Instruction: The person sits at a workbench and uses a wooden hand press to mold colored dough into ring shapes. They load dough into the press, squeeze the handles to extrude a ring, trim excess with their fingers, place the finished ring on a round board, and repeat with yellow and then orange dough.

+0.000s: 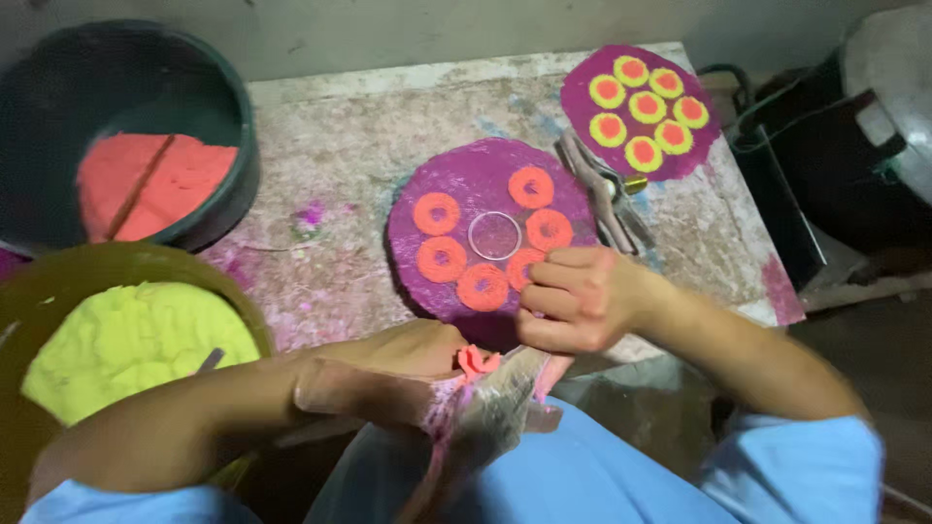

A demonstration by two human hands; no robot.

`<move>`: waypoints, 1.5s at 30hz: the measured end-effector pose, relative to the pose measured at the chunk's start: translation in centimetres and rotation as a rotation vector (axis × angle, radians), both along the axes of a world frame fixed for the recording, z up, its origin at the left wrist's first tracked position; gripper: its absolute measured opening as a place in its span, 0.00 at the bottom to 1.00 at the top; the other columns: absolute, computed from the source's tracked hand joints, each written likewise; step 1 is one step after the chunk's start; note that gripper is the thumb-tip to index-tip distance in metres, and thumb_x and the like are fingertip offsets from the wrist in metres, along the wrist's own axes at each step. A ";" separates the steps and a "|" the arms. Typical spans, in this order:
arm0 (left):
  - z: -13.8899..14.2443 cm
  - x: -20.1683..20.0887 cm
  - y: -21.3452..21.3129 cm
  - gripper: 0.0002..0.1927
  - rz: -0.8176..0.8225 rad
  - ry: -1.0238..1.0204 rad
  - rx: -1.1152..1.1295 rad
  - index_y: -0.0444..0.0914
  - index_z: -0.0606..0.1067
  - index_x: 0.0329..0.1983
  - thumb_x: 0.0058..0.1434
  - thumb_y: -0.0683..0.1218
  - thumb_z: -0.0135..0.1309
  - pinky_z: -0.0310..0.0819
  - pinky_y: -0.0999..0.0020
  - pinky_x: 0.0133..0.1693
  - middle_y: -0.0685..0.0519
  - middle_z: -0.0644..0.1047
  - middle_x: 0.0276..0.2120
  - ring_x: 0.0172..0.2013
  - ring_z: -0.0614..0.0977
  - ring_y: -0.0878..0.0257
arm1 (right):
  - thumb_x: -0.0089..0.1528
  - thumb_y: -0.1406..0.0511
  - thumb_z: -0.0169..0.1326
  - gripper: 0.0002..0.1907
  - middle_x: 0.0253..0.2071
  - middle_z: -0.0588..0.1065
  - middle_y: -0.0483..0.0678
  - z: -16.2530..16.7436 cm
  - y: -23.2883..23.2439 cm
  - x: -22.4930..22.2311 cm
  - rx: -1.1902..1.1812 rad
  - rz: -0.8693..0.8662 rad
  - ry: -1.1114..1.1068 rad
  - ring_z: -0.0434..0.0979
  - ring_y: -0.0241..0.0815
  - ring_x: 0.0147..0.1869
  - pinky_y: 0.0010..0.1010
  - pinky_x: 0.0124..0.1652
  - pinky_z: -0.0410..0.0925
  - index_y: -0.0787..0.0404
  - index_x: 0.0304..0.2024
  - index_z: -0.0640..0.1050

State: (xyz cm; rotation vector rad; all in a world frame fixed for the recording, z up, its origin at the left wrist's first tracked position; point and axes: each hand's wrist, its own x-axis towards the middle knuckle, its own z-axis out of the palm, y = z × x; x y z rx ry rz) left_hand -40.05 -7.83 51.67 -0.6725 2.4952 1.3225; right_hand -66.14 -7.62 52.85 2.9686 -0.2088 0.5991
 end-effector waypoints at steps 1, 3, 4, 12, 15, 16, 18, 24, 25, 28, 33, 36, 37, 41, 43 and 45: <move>0.4 0.7 0.3 0.17 -0.017 -0.019 -0.055 0.42 0.76 0.36 0.62 0.59 0.52 0.72 0.50 0.29 0.45 0.79 0.26 0.28 0.77 0.43 | 0.61 0.41 0.56 0.30 0.27 0.67 0.49 0.4 0.2 1.1 0.212 -0.002 0.008 0.70 0.52 0.29 0.41 0.28 0.62 0.61 0.32 0.70; 1.3 2.9 1.3 0.14 0.106 0.064 -0.042 0.48 0.78 0.40 0.62 0.58 0.48 0.72 0.51 0.30 0.49 0.80 0.28 0.29 0.79 0.45 | 0.59 0.43 0.54 0.30 0.26 0.67 0.52 0.6 0.2 3.2 0.643 0.013 0.033 0.71 0.58 0.31 0.47 0.29 0.62 0.63 0.32 0.69; 1.6 4.1 1.7 0.14 0.175 0.103 -0.028 0.51 0.79 0.42 0.63 0.58 0.46 0.71 0.52 0.31 0.51 0.80 0.30 0.29 0.81 0.46 | 0.64 0.45 0.53 0.27 0.27 0.68 0.52 0.6 0.4 4.3 0.757 0.055 0.077 0.72 0.58 0.32 0.46 0.31 0.62 0.62 0.32 0.69; 1.5 17.5 4.2 0.21 0.508 -0.018 0.200 0.39 0.77 0.38 0.68 0.61 0.49 0.72 0.58 0.30 0.49 0.79 0.26 0.29 0.80 0.57 | 0.74 0.52 0.47 0.23 0.29 0.69 0.52 -2.2 -0.3 13.3 1.327 0.291 0.131 0.74 0.55 0.35 0.46 0.35 0.64 0.62 0.32 0.70; 0.4 24.8 2.5 0.20 0.684 0.109 0.322 0.38 0.77 0.41 0.67 0.60 0.50 0.71 0.62 0.28 0.50 0.80 0.28 0.28 0.79 0.60 | 0.71 0.53 0.49 0.22 0.27 0.68 0.52 -2.4 -2.1 15.9 1.217 0.317 0.065 0.73 0.56 0.34 0.46 0.34 0.62 0.62 0.32 0.70; 0.0 27.7 1.4 0.20 0.710 0.179 0.368 0.37 0.77 0.42 0.67 0.59 0.51 0.70 0.63 0.28 0.50 0.80 0.28 0.27 0.78 0.62 | 0.69 0.52 0.52 0.21 0.27 0.68 0.50 -2.1 -3.0 16.6 1.029 0.261 0.038 0.73 0.54 0.33 0.44 0.33 0.64 0.61 0.32 0.71; -1.6 32.8 -0.9 0.20 0.724 0.310 0.477 0.37 0.77 0.45 0.66 0.58 0.51 0.69 0.66 0.26 0.50 0.80 0.29 0.26 0.77 0.64 | 0.64 0.51 0.57 0.19 0.25 0.67 0.48 -1.0 -6.1 18.5 0.650 0.153 -0.027 0.73 0.50 0.31 0.40 0.33 0.66 0.58 0.31 0.72; -11.0 38.2 -2.9 0.22 0.834 0.660 0.861 0.35 0.76 0.51 0.64 0.56 0.54 0.65 0.74 0.22 0.51 0.80 0.33 0.23 0.74 0.70 | 0.59 0.64 0.64 0.13 0.30 0.71 0.39 3.1 -17.3 28.0 -0.664 -0.019 0.173 0.74 0.38 0.34 0.31 0.35 0.66 0.48 0.46 0.78; -13.0 37.3 -3.5 0.22 0.935 0.716 0.863 0.34 0.76 0.52 0.64 0.55 0.54 0.65 0.75 0.22 0.51 0.81 0.33 0.22 0.73 0.71 | 0.58 0.63 0.63 0.19 0.37 0.73 0.41 3.5 -19.1 29.7 -0.716 -0.080 0.023 0.75 0.40 0.41 0.34 0.40 0.67 0.46 0.51 0.77; -16.8 37.4 -8.5 0.19 1.248 0.850 0.667 0.35 0.79 0.53 0.66 0.52 0.57 0.57 0.76 0.19 0.54 0.74 0.28 0.20 0.68 0.72 | 0.63 0.66 0.66 0.29 0.55 0.73 0.50 1.0 -24.5 35.3 -0.544 -0.272 -0.419 0.73 0.54 0.56 0.45 0.54 0.68 0.47 0.64 0.71; -18.6 43.3 -18.7 0.10 1.525 0.940 -0.345 0.36 0.81 0.46 0.68 0.46 0.56 0.67 0.74 0.33 0.57 0.79 0.33 0.30 0.73 0.71 | 0.62 0.66 0.57 0.13 0.42 0.78 0.60 -13.3 -34.8 49.0 0.444 -0.379 -0.166 0.79 0.62 0.43 0.47 0.41 0.71 0.60 0.48 0.82; -20.4 45.6 -23.4 0.07 1.429 1.127 -0.726 0.33 0.76 0.47 0.70 0.42 0.56 0.73 0.69 0.46 0.55 0.78 0.42 0.43 0.77 0.67 | 0.67 0.56 0.51 0.15 0.38 0.80 0.58 -22.2 -36.9 54.1 0.994 -0.583 -0.048 0.82 0.60 0.42 0.49 0.43 0.73 0.59 0.42 0.81; -21.2 46.1 -24.8 0.07 1.476 1.101 -0.748 0.33 0.75 0.45 0.69 0.41 0.57 0.73 0.68 0.47 0.55 0.78 0.40 0.42 0.77 0.67 | 0.70 0.55 0.51 0.18 0.39 0.80 0.59 -24.0 -37.9 55.1 0.782 -0.529 -0.013 0.81 0.60 0.44 0.50 0.45 0.72 0.60 0.38 0.83; -24.0 48.2 -28.0 0.10 1.770 0.974 -0.446 0.30 0.76 0.44 0.68 0.43 0.58 0.71 0.60 0.41 0.49 0.76 0.37 0.37 0.76 0.59 | 0.58 0.59 0.55 0.14 0.38 0.80 0.62 -25.5 -40.7 55.5 0.486 -0.580 0.391 0.82 0.61 0.43 0.49 0.45 0.74 0.63 0.35 0.83; -25.2 48.9 -28.4 0.10 1.684 0.877 -0.788 0.32 0.76 0.47 0.66 0.43 0.58 0.72 0.60 0.49 0.48 0.79 0.44 0.46 0.78 0.59 | 0.59 0.62 0.52 0.14 0.38 0.79 0.63 -24.9 -43.6 53.0 0.433 -0.699 0.506 0.82 0.62 0.44 0.51 0.44 0.74 0.66 0.42 0.78; -25.8 49.3 -28.6 0.12 1.656 0.767 -0.950 0.34 0.76 0.50 0.65 0.44 0.58 0.72 0.59 0.55 0.46 0.81 0.49 0.52 0.80 0.59 | 0.70 0.54 0.48 0.22 0.39 0.79 0.66 -21.9 -45.6 50.9 0.440 -0.782 0.394 0.82 0.65 0.44 0.55 0.43 0.74 0.68 0.51 0.72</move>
